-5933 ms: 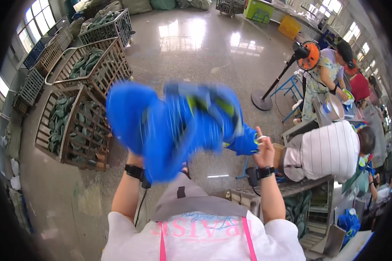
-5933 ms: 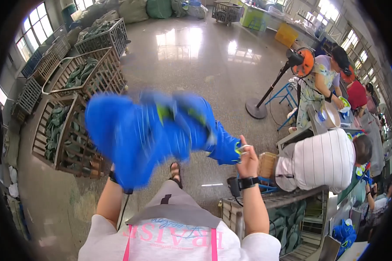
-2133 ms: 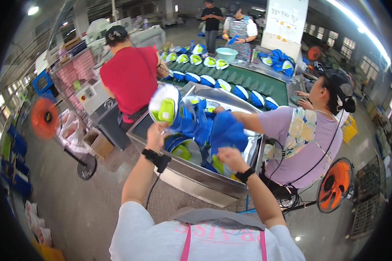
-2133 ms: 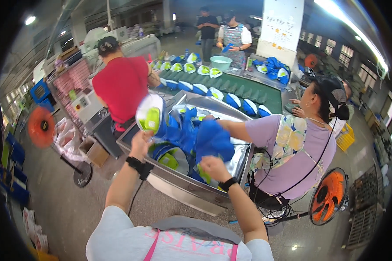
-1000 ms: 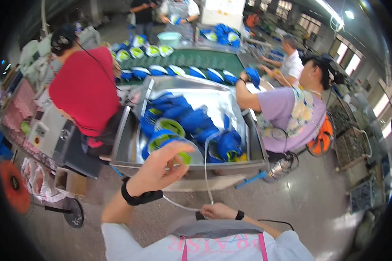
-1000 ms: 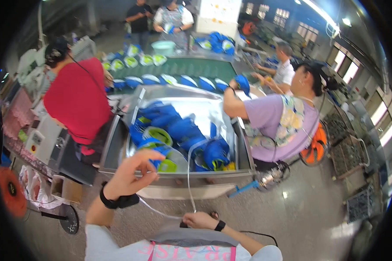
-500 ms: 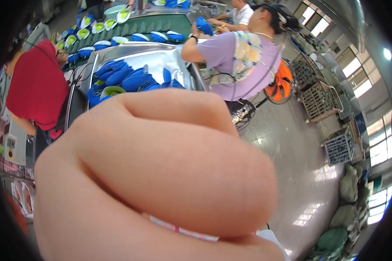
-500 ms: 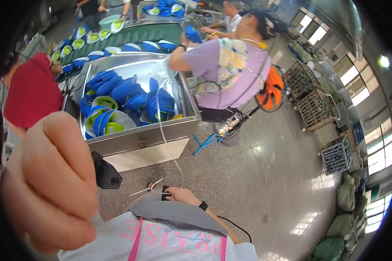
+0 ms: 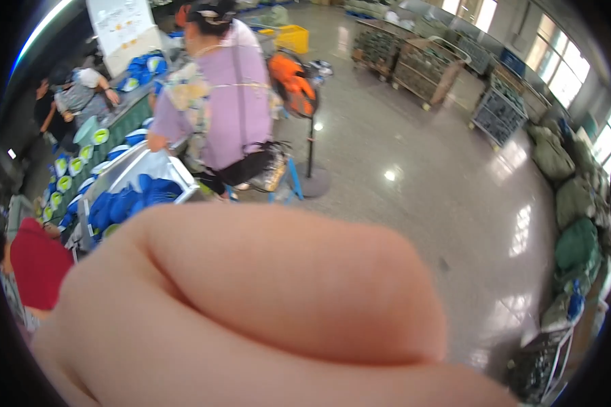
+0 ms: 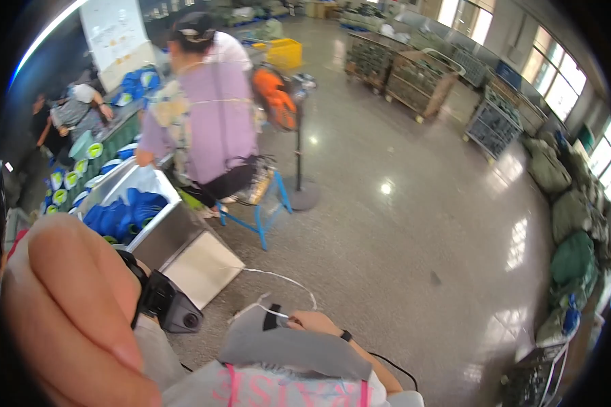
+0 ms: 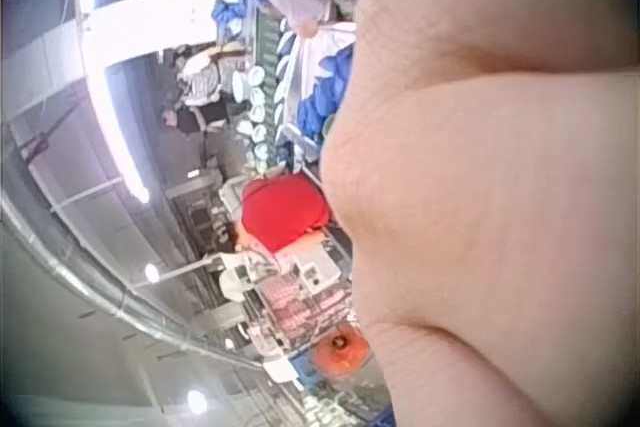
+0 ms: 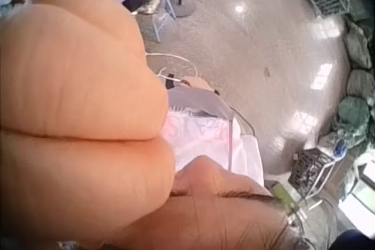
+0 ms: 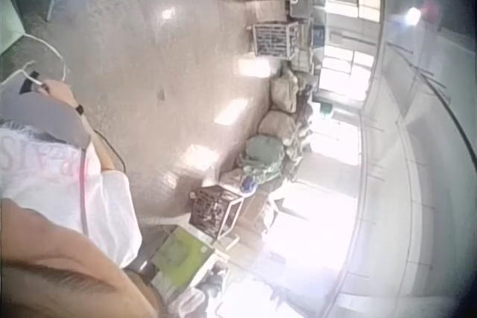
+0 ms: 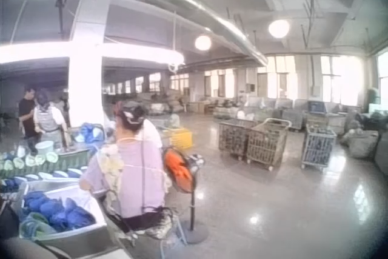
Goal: Sorting and organizing blue shoe upper components on a metal workbench in a factory setting.
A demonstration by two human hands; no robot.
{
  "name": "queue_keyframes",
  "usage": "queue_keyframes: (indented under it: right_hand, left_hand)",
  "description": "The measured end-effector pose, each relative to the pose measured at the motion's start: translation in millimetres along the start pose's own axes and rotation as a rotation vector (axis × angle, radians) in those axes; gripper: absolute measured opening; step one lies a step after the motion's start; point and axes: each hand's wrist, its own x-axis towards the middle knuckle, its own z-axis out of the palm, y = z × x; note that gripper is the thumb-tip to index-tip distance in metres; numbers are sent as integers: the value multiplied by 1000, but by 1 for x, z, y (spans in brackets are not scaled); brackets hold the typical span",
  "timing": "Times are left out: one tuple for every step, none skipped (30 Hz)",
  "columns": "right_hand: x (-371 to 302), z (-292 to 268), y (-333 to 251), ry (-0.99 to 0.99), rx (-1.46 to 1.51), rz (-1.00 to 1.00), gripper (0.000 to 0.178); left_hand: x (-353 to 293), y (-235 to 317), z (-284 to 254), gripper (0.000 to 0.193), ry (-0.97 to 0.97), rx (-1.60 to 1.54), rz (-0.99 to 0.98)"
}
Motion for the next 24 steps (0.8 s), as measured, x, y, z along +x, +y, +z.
queue_keyframes:
  right_hand:
    - [-19, -11, 2, 1, 18, 40, 33]
    - [-28, -26, -4, 26, 113, 27, 34]
    - [-36, -33, -11, 73, 206, 11, 34]
    - [-35, -31, 5, 120, 202, 33, 34]
    - [-27, -25, 33, 95, 158, 34, 34]
    - [-27, -24, 47, 63, 127, 50, 35]
    - [-28, -33, 63, 106, 124, 72, 35]
    - [-32, -43, 73, 72, 156, 42, 35]
    - [-34, -52, 86, 39, 189, 12, 36]
    - [-31, -56, 109, 70, 156, 27, 34]
    - [-28, -67, 117, 107, 161, 50, 34]
    - [-31, -86, 127, 129, 129, 98, 33]
    - [-27, -105, 133, 138, 82, 113, 32]
    - [-21, -103, 165, 279, 25, 21, 31]
    - [-20, -127, 176, 301, 14, 28, 31]
    - [-27, -154, 185, 230, 178, 175, 30]
    - [-32, -180, 199, 157, 345, 316, 29]
    - [-42, -195, 223, 229, 475, 403, 29]
    - [-53, -206, 252, 305, 607, 485, 29]
    - [-67, -210, 288, 378, 508, 577, 30]
    - [-81, -205, 328, 448, 411, 669, 30]
    - [-90, -188, 377, 385, 27, 778, 28]
    - [-100, -193, 398, 258, -82, 876, 27]
    - [-111, -211, 400, 135, -49, 1017, 24]
  left_hand:
    - [11, -16, 12, 25, 19, -57, -2]
    - [21, -31, 24, 25, 38, -112, -3]
    - [32, -42, 32, 25, 39, -170, 3]
    - [46, -58, 35, 26, 16, -210, 25]
    - [60, -76, 39, 26, -12, -231, 50]
    - [70, -93, 40, 26, -34, -268, 68]
    - [81, -110, 40, 27, -56, -305, 86]
    - [90, -128, 40, 27, -73, -347, 97]
    - [99, -148, 39, 27, -90, -391, 109]
    - [110, -170, 36, 28, -118, -451, 130]
    - [118, -190, 32, 28, -138, -494, 138]
    - [129, -216, 26, 29, -163, -553, 160]
    - [143, -224, 23, 29, -190, -574, 169]
    - [152, -239, 16, 29, -219, -581, 192]
    - [153, -260, 7, 24, -276, -722, 168]
    - [157, -288, -3, 20, -333, -874, 145]
    - [161, -317, -12, 20, -350, -884, 161]
    - [171, -347, -20, 15, -405, -967, 220]
    - [182, -378, -28, 11, -463, -1051, 278]
    - [196, -409, -37, 7, -490, -1069, 363]
    - [210, -434, -47, 7, -525, -1099, 384]
    - [219, -450, -59, 7, -610, -1055, 404]
    - [226, -476, -72, 8, -689, -1010, 423]
    - [235, -507, -82, 10, -784, -1001, 378]
